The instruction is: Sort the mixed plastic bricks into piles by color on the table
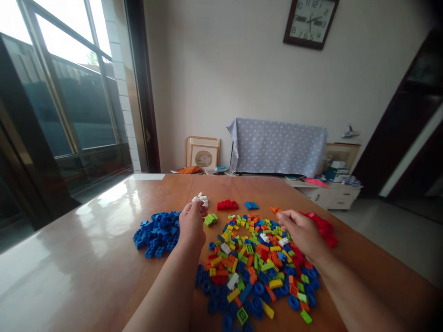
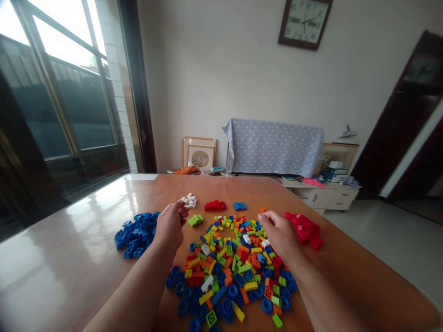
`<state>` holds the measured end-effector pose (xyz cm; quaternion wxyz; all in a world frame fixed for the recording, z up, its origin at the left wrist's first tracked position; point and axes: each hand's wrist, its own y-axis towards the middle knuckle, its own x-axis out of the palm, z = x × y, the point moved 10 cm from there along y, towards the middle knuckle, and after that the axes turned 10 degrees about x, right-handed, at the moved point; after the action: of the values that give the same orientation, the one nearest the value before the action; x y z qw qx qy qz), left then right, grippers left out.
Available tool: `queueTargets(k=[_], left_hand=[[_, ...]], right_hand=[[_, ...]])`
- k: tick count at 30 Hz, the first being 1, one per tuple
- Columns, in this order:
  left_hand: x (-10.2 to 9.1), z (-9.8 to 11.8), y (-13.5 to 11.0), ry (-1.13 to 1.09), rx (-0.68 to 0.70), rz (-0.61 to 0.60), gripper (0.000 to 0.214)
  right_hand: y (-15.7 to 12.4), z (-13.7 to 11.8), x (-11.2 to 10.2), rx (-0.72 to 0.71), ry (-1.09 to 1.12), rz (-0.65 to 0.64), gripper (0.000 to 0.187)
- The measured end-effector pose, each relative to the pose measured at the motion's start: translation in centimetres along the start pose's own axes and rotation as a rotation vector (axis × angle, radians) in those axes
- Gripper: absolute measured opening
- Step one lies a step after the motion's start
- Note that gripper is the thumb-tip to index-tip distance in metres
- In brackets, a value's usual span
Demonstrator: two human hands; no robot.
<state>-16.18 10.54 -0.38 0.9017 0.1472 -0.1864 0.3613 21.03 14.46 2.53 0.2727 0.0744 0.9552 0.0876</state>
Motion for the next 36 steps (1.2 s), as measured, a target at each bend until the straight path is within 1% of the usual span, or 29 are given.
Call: queueTargets(k=[2, 3, 4, 6, 8, 10, 12, 15, 17, 20, 24, 26, 28, 30, 33, 35, 36], left_hand=[[0.4, -0.1, -0.2, 0.011, 0.005, -0.025, 0.027], [0.7, -0.1, -0.3, 0.020, 0.011, -0.041, 0.026], [0.9, -0.1, -0.5, 0.031, 0.022, -0.057, 0.025], [1.5, 0.1, -0.8, 0.056, 0.058, -0.097, 0.024], [2.2, 0.4, -1.1, 0.080, 0.104, -0.155, 0.025], [3.2, 0.7, -1.7, 0.099, 0.146, -0.222, 0.026], [4.1, 1.3, -2.7, 0.123, 0.195, -0.285, 0.026], [5.2, 2.6, -4.8, 0.169, 0.284, -0.363, 0.027], [6.2, 3.4, -6.6, 0.190, 0.320, -0.434, 0.027], [8.0, 4.3, -9.6, 0.269, 0.395, -0.609, 0.025], [10.1, 4.8, -13.1, 0.327, 0.493, -0.861, 0.019], [11.0, 5.1, -14.7, 0.371, 0.589, -0.968, 0.017], [11.6, 5.7, -16.2, 0.432, 0.726, -1.046, 0.016], [12.1, 6.2, -17.6, 0.491, 0.841, -1.091, 0.017], [12.0, 6.9, -18.9, 0.608, 0.929, -1.129, 0.025], [11.3, 7.0, -19.7, 0.705, 0.955, -1.173, 0.034], [10.5, 7.1, -20.0, 0.749, 0.964, -1.199, 0.040]], right_hand=[[-2.3, 2.8, -3.4, 0.006, -0.057, 0.126, 0.045], [-3.6, 4.1, -5.1, 0.004, -0.088, 0.208, 0.045], [-4.8, 5.4, -6.2, 0.008, -0.128, 0.257, 0.045], [-6.9, 7.2, -7.8, -0.007, -0.221, 0.322, 0.043], [-8.4, 8.1, -8.2, -0.054, -0.320, 0.346, 0.043], [-9.1, 8.4, -8.3, -0.089, -0.401, 0.381, 0.044], [-9.3, 8.4, -8.1, -0.103, -0.466, 0.406, 0.045], [-8.7, 8.1, -7.0, -0.114, -0.552, 0.374, 0.046], [-8.4, 8.0, -6.5, -0.116, -0.589, 0.351, 0.046], [-8.2, 8.0, -6.3, -0.086, -0.610, 0.342, 0.045], [-8.2, 7.7, -6.1, -0.043, -0.621, 0.328, 0.047], [-8.2, 7.3, -6.0, -0.034, -0.629, 0.325, 0.048], [-8.2, 7.0, -5.9, -0.025, -0.642, 0.326, 0.049], [-8.3, 6.9, -5.8, -0.019, -0.656, 0.327, 0.051], [-8.7, 6.5, -5.9, -0.027, -0.664, 0.336, 0.053], [-8.9, 6.1, -6.0, -0.048, -0.646, 0.338, 0.053], [-9.0, 5.9, -6.0, -0.062, -0.630, 0.335, 0.053]])
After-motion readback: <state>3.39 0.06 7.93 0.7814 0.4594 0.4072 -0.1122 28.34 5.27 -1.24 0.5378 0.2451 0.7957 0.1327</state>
